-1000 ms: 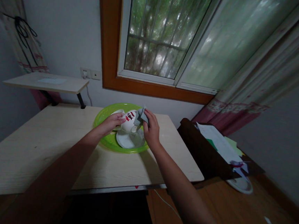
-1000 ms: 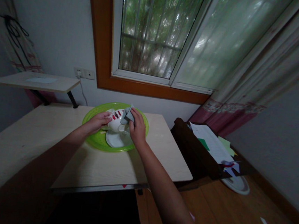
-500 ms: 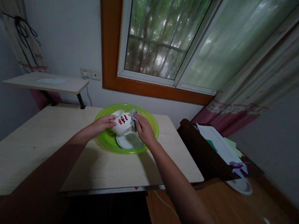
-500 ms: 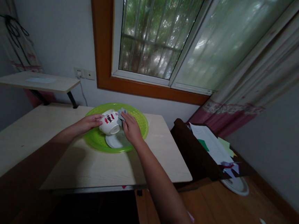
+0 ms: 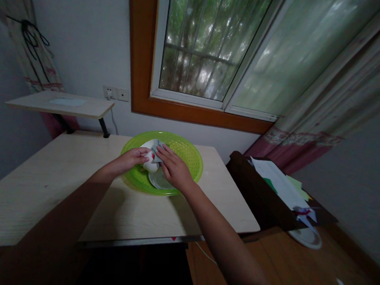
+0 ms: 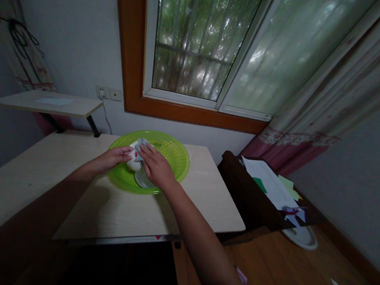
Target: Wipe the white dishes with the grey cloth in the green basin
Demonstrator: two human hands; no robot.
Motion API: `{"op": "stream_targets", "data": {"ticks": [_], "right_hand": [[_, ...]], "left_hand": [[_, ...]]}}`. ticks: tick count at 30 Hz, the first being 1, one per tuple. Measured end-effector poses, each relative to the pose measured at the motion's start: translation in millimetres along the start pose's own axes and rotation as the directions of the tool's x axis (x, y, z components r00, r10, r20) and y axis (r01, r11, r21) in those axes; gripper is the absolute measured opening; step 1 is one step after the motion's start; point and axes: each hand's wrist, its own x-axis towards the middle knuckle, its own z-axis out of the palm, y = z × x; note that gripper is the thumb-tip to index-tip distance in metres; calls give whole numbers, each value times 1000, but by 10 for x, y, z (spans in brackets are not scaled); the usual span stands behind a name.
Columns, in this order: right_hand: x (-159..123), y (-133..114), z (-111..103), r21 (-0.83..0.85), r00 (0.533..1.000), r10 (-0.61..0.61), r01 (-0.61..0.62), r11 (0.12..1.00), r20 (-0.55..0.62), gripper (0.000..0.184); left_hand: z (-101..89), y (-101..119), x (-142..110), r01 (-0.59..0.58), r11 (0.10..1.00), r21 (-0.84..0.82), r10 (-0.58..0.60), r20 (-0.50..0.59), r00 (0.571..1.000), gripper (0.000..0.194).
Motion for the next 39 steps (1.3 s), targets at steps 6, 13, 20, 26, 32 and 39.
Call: {"op": "stream_targets", "data": {"ticks": [6, 13, 20, 26, 32, 39], "right_hand": [[29, -110, -21, -37, 1000, -1, 1, 999, -3, 52], [-21, 110, 46, 90, 928, 325, -314, 945, -181, 43], [-22, 59, 14, 118, 955, 260, -244, 962, -141, 46], [-35, -85, -26, -8, 998, 55, -56, 998, -43, 50], [-21, -75, 2, -23, 1000, 6, -7, 1000, -20, 48], [-32, 60, 76, 22, 974, 191, -189, 982, -122, 46]], "left_hand": [[-18, -49, -4, 7, 999, -49, -8, -32, 999, 29], [-71, -152, -14, 54, 988, -147, -60, -32, 998, 41], [-73, -157, -30, 31, 986, -164, -40, -51, 998, 38], [-26, -74, -43, 0, 989, -149, -7, -42, 999, 33], [-9, -75, -31, 9, 982, -188, -21, -61, 998, 35], [-30, -112, -4, -35, 969, -246, 20, -61, 998, 36]]}}
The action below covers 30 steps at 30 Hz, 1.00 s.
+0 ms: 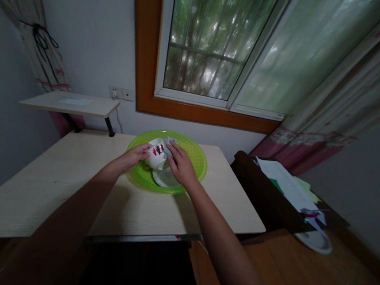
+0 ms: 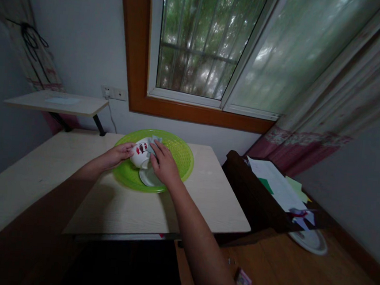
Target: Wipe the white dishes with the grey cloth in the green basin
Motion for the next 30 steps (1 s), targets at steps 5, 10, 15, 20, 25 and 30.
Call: {"op": "stream_targets", "data": {"ticks": [5, 10, 15, 20, 25, 30], "right_hand": [[-8, 158, 71, 53, 985, 169, -167, 985, -37, 44], [-26, 233, 99, 55, 986, 164, -162, 985, -41, 48], [-42, 88, 63, 8, 995, -86, 86, 996, 44, 68], [-25, -61, 60, -15, 950, -261, 267, 963, 172, 73], [-26, 9, 83, -20, 984, -151, 154, 988, 89, 70], [-40, 190, 130, 17, 994, 100, -99, 995, -34, 64]], "left_hand": [[10, 11, -21, 12, 1000, -13, -12, -48, 999, 32], [53, 51, -60, 24, 999, -30, -26, -45, 999, 38], [41, 29, -57, 16, 1000, 9, -15, -42, 999, 36], [12, -33, -14, -26, 999, 30, 27, -52, 998, 35], [16, -14, -40, -4, 1000, 28, 6, -72, 997, 35], [30, 11, -74, 12, 1000, 25, -11, -72, 997, 38]]}}
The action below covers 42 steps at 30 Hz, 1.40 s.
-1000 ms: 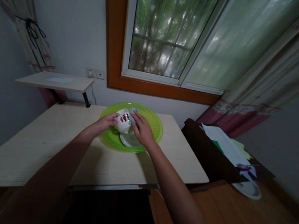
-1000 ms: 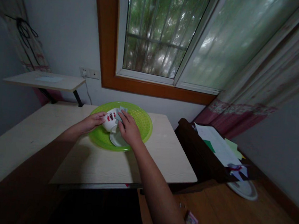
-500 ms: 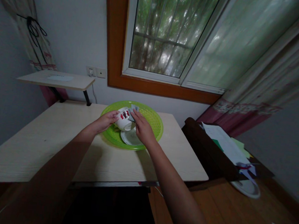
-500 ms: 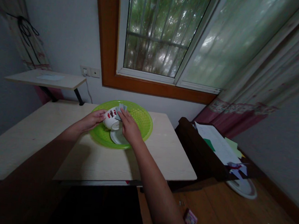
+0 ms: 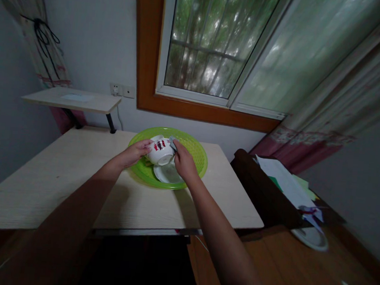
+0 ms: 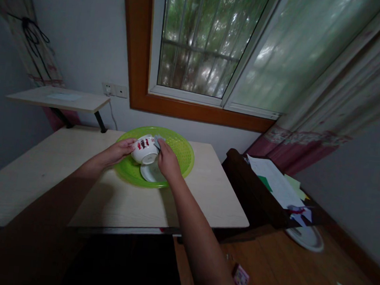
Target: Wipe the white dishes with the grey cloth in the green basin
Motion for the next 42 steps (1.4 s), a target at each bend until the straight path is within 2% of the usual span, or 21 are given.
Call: {"op": "stream_targets", "data": {"ticks": [3, 5, 10, 13, 15, 18, 23, 28, 35, 42], "right_hand": [[4, 29, 16, 8, 999, 47, -47, 999, -10, 60], [2, -2, 5, 6, 1000, 23, -23, 1000, -5, 62], [-21, -185, -75, -13, 979, -182, 184, 983, 88, 69], [-31, -275, -107, -5, 943, -299, 303, 953, 148, 65], [-30, -300, -112, 1, 929, -331, 335, 942, 166, 59], [-22, -287, -101, -12, 945, -288, 293, 956, 154, 54], [-5, -200, -52, -42, 989, -127, 130, 991, 71, 51], [-8, -151, -8, -59, 998, -39, 42, 997, 50, 50], [-21, -243, -57, -16, 980, -159, 162, 987, 116, 58], [-31, -337, -80, -12, 918, -328, 339, 941, 224, 57]], "left_hand": [[-11, -12, 4, 0, 1000, 20, 0, 12, 1000, 36], [-30, -27, 16, -8, 1000, 30, 8, 19, 1000, 36], [-78, -74, 54, -18, 998, 52, 15, 45, 999, 35], [-79, -93, 65, -10, 998, 69, 7, 47, 999, 34], [-70, -94, 65, -5, 997, 76, 2, 43, 999, 34], [-56, -83, 61, -4, 997, 74, 1, 45, 999, 32], [-51, -56, 46, 17, 998, 52, -19, 50, 999, 32], [-47, -40, 30, 41, 997, 68, -43, 33, 999, 35], [-52, -35, 9, 24, 997, 73, -28, 51, 998, 32], [-31, -46, 15, 43, 997, 68, -50, 92, 994, 35]]}}
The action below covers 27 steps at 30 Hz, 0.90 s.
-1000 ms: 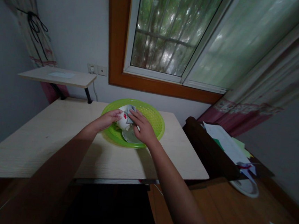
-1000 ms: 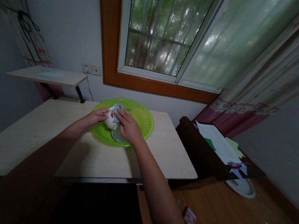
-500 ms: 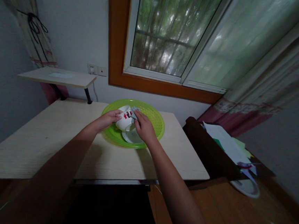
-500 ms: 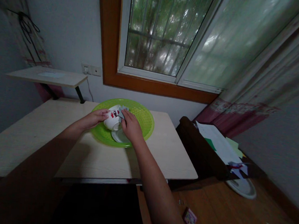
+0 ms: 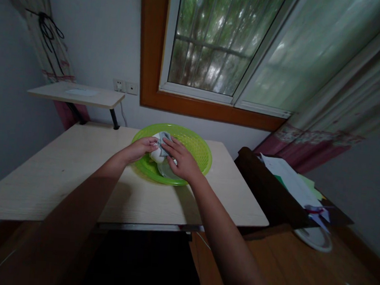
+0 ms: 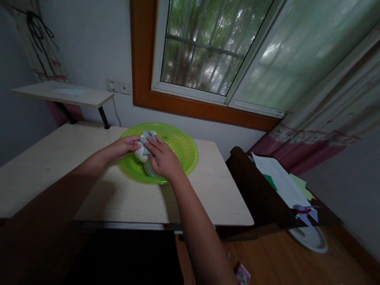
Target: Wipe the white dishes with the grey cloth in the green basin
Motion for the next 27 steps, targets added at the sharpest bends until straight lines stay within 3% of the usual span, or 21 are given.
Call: {"op": "stream_targets", "data": {"ticks": [6, 12, 15, 19, 23, 27], "right_hand": [[-14, 48, 60, -6, 990, 128, -129, 992, -67, 50], [-35, 176, 115, 32, 929, 335, -334, 942, -158, 46], [-44, 234, 143, 63, 908, 382, -377, 924, -172, 44], [-57, 237, 132, 74, 927, 326, -318, 945, -184, 49], [-54, 157, 57, 80, 980, 157, -148, 986, -125, 56], [-54, 85, -2, 89, 996, 33, -25, 996, -85, 55]], "left_hand": [[18, 14, -8, 12, 999, -32, -12, 8, 1000, 38], [15, 47, -44, 39, 997, -69, -40, -25, 999, 41], [20, 59, -56, 32, 996, -82, -36, -52, 998, 39], [23, 61, -56, 16, 996, -82, -22, -76, 997, 35], [24, 46, -40, -2, 995, -101, -7, -86, 996, 34], [51, 66, -41, -10, 992, -128, 0, -79, 997, 34]]}}
